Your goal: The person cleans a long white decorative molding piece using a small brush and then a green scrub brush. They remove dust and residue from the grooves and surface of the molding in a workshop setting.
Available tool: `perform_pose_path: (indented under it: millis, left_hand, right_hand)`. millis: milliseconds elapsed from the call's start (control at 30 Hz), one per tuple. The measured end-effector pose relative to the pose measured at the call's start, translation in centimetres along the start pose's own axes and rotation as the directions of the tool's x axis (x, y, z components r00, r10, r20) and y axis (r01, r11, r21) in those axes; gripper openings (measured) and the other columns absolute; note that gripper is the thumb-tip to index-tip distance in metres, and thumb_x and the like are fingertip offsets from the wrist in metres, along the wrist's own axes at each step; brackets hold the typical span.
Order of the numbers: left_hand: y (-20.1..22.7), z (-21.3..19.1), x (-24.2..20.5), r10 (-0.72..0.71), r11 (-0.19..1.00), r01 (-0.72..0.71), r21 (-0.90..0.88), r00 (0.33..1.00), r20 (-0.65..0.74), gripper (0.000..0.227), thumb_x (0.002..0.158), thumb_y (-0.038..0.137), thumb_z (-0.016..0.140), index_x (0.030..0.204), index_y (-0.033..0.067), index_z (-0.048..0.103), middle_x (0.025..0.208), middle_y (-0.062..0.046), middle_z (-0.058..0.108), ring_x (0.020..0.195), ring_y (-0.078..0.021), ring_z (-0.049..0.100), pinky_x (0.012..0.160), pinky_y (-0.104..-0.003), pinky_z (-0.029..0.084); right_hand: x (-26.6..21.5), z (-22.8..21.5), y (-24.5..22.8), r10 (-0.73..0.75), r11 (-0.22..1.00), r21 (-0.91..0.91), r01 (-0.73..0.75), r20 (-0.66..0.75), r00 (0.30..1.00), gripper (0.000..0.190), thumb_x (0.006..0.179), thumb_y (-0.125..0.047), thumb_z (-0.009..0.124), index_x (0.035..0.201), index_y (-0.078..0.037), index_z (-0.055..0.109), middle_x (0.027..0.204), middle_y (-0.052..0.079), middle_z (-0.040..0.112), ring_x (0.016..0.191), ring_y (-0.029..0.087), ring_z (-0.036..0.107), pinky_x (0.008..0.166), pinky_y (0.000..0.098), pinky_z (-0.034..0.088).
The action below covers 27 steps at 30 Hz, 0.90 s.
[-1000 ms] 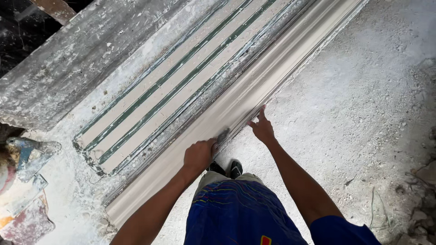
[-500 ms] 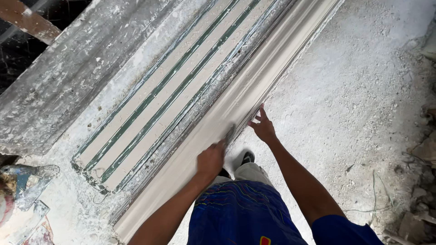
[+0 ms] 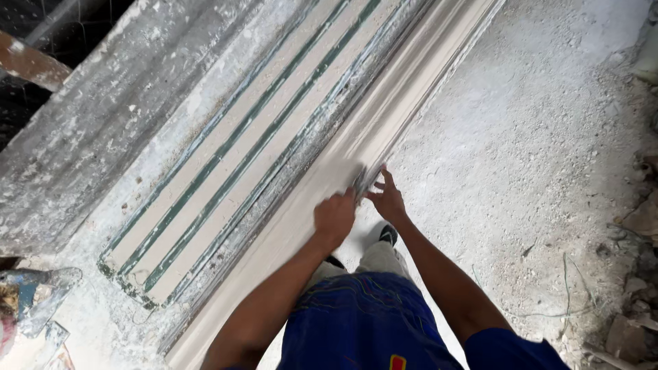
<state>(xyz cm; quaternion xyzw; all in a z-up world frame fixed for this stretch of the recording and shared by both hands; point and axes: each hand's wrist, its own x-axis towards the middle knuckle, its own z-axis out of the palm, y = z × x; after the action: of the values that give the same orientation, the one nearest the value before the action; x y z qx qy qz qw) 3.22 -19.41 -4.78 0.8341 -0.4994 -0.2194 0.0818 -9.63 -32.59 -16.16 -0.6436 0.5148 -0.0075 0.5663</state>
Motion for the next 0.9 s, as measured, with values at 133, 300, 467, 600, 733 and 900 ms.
perform_pose_path:
  millis: [133, 300, 467, 600, 733, 900]
  left_hand:
    - [0.5, -0.6, 1.8, -0.004, 0.997, 0.000, -0.079, 0.999, -0.053, 0.027, 0.100, 0.023, 0.056, 0.124, 0.0130, 0.066, 0.094, -0.019, 0.074, 0.082, -0.0394, 0.073, 0.070, -0.054, 0.058]
    - [-1.9, -3.2, -4.6, -0.225, 0.974, 0.227, 0.004, 0.964, 0.142, 0.032, 0.100, 0.036, 0.052, 0.127, 0.0270, 0.067, 0.099, -0.014, 0.074, 0.083, -0.0373, 0.074, 0.069, -0.053, 0.059]
    - [6.1, -1.3, 5.6, -0.149, 0.989, 0.149, 0.010, 0.986, 0.072, 0.029, 0.098, 0.026, 0.054, 0.122, 0.0161, 0.065, 0.088, -0.018, 0.073, 0.080, -0.0393, 0.072, 0.067, -0.054, 0.057]
    - [11.7, 1.2, 18.7, -0.150, 0.987, 0.141, -0.080, 0.981, -0.120, 0.023, 0.107, 0.026, 0.051, 0.118, 0.0137, 0.067, 0.092, -0.017, 0.074, 0.084, -0.0372, 0.073, 0.074, -0.051, 0.059]
    - [9.4, 2.1, 15.9, -0.191, 0.981, 0.192, -0.029, 0.981, 0.037, 0.031, 0.098, 0.028, 0.058, 0.127, 0.0199, 0.065, 0.098, -0.015, 0.073, 0.084, -0.0358, 0.072, 0.065, -0.051, 0.060]
    - [4.7, -0.3, 0.2, -0.107, 0.950, 0.056, 0.306, 0.982, 0.154, 0.059, 0.094, 0.015, 0.061, 0.150, 0.0191, 0.043, 0.140, -0.011, 0.062, 0.069, -0.0224, 0.074, 0.042, -0.032, 0.059]
  right_hand:
    - [0.8, -1.6, -0.9, -0.152, 0.988, -0.019, 0.152, 0.005, 0.988, 0.104, 0.086, -0.023, 0.081, 0.162, -0.018, 0.010, 0.158, 0.020, 0.043, 0.131, 0.034, 0.058, 0.098, 0.0420, 0.057]
    - [1.8, -2.1, 2.2, -0.373, 0.927, 0.063, 0.369, 0.083, 0.924, 0.101, 0.094, -0.022, 0.076, 0.161, -0.013, 0.002, 0.161, 0.026, 0.031, 0.135, 0.039, 0.051, 0.102, 0.0471, 0.054]
    - [3.8, -3.3, 6.2, -0.375, 0.922, 0.186, 0.340, 0.205, 0.904, 0.081, 0.095, -0.018, 0.070, 0.158, -0.009, 0.019, 0.143, 0.021, 0.055, 0.120, 0.033, 0.068, 0.096, 0.0422, 0.057]
    - [7.2, -7.9, 7.1, -0.290, 0.927, -0.163, 0.338, 0.262, 0.921, 0.045, 0.101, -0.019, 0.067, 0.144, -0.009, 0.057, 0.116, 0.013, 0.079, 0.105, 0.020, 0.074, 0.090, 0.0343, 0.056]
    - [12.6, -15.9, 7.0, -0.449, 0.890, -0.006, 0.455, 0.155, 0.880, 0.039, 0.103, -0.024, 0.060, 0.138, -0.007, 0.061, 0.106, 0.011, 0.078, 0.089, 0.017, 0.074, 0.077, 0.0277, 0.059]
    - [20.2, -23.8, 5.9, -0.350, 0.934, -0.028, 0.356, 0.118, 0.929, 0.065, 0.102, -0.033, 0.060, 0.157, -0.009, 0.035, 0.140, 0.021, 0.062, 0.111, 0.027, 0.071, 0.088, 0.0364, 0.058]
